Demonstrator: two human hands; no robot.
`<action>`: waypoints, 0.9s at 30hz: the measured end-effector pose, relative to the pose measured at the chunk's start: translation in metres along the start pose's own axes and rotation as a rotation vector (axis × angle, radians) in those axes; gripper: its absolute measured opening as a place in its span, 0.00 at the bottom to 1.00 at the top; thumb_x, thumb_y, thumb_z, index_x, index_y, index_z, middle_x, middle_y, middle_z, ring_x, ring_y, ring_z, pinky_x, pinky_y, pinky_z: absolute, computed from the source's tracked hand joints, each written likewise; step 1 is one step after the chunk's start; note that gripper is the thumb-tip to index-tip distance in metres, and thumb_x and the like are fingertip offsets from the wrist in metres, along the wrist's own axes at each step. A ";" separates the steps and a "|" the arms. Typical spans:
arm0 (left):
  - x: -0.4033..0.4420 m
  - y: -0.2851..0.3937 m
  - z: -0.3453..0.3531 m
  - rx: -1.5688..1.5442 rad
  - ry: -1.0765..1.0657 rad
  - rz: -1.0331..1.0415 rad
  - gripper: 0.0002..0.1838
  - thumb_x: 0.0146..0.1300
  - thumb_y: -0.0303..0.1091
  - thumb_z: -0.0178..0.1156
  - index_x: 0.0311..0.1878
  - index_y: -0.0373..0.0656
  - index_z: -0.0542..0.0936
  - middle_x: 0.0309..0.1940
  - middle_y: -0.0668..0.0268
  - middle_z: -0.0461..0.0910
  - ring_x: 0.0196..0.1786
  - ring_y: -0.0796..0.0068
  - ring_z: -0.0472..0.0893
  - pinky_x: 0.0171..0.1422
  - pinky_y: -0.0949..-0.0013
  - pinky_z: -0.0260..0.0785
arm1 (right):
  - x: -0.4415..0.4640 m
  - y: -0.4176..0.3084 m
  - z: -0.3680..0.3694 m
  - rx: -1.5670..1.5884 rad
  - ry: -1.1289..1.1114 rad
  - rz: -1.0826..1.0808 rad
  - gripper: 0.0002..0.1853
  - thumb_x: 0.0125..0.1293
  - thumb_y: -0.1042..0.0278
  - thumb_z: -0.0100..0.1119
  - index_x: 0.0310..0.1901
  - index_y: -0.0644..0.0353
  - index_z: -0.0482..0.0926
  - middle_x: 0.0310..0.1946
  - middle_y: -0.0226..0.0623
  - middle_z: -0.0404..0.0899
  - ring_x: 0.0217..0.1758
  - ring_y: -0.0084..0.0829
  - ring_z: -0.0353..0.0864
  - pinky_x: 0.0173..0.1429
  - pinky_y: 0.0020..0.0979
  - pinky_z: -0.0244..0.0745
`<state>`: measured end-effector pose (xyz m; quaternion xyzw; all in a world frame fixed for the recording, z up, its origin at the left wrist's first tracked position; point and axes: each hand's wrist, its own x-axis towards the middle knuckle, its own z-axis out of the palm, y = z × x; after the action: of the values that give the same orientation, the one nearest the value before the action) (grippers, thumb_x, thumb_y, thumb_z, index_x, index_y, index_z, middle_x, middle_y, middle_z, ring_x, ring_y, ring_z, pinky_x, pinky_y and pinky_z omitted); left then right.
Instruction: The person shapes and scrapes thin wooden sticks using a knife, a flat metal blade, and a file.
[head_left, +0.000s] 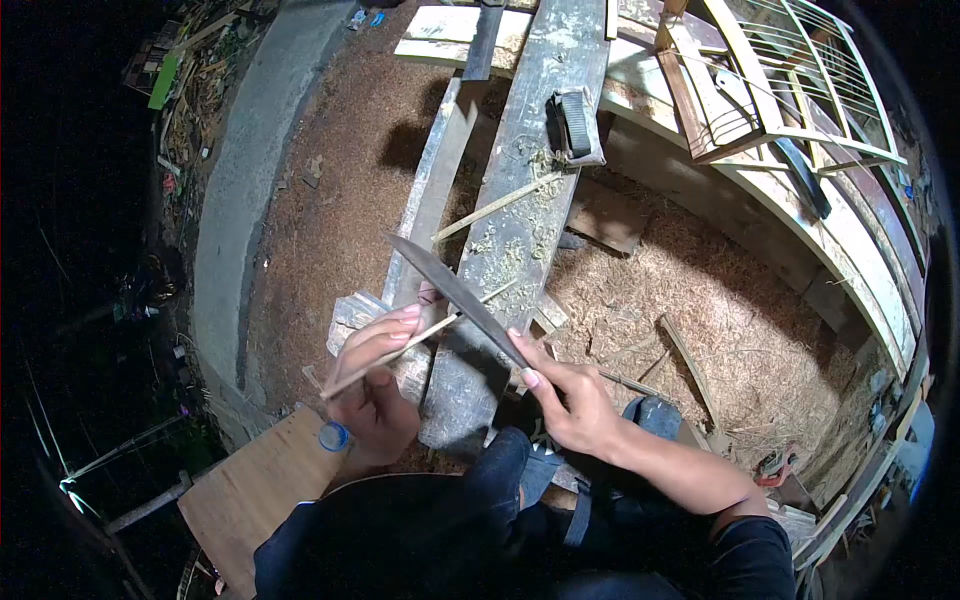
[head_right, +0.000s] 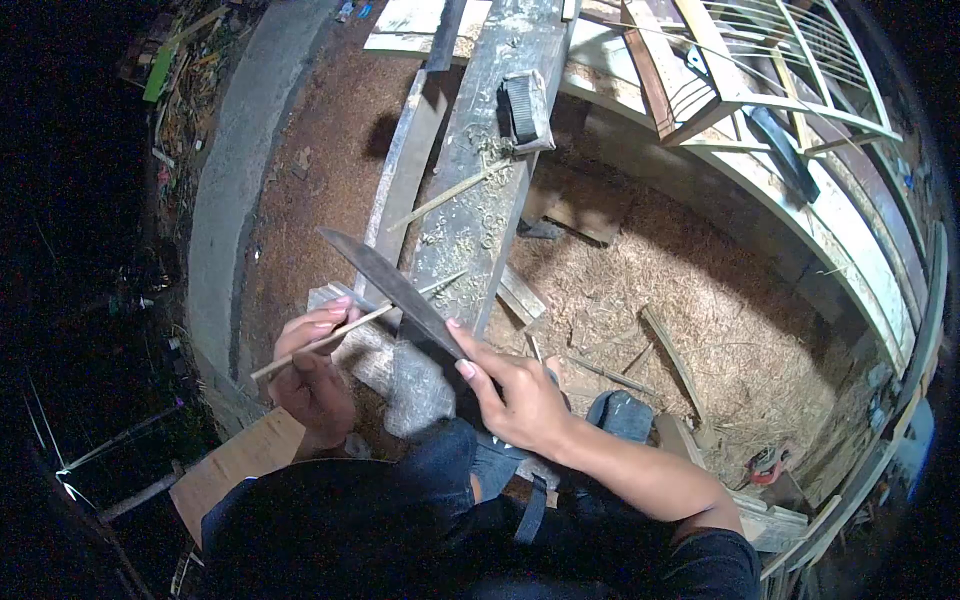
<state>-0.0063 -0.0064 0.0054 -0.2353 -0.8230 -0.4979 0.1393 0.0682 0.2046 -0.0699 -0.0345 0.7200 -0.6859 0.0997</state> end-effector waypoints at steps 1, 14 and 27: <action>0.002 0.005 -0.001 0.068 -0.011 0.014 0.10 0.76 0.28 0.51 0.50 0.30 0.75 0.42 0.49 0.83 0.45 0.55 0.85 0.54 0.60 0.78 | 0.001 -0.005 0.000 0.000 -0.001 -0.003 0.25 0.74 0.69 0.53 0.72 0.55 0.68 0.46 0.62 0.82 0.47 0.55 0.85 0.51 0.42 0.81; -0.014 0.013 -0.011 0.222 0.057 -0.054 0.06 0.68 0.25 0.61 0.40 0.29 0.82 0.33 0.51 0.85 0.38 0.59 0.87 0.45 0.63 0.81 | 0.000 -0.020 0.026 0.120 -0.055 -0.108 0.27 0.73 0.70 0.53 0.73 0.55 0.66 0.37 0.60 0.84 0.36 0.55 0.87 0.43 0.43 0.81; -0.017 0.014 -0.007 0.090 0.053 -0.030 0.04 0.65 0.17 0.62 0.41 0.25 0.81 0.35 0.46 0.85 0.41 0.56 0.88 0.50 0.56 0.83 | 0.000 0.000 0.008 -0.084 -0.055 -0.059 0.26 0.73 0.70 0.54 0.72 0.54 0.68 0.26 0.50 0.85 0.18 0.41 0.82 0.32 0.42 0.83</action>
<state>0.0156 -0.0114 0.0111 -0.2031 -0.8440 -0.4685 0.1642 0.0701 0.1971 -0.0706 -0.0785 0.7439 -0.6564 0.0976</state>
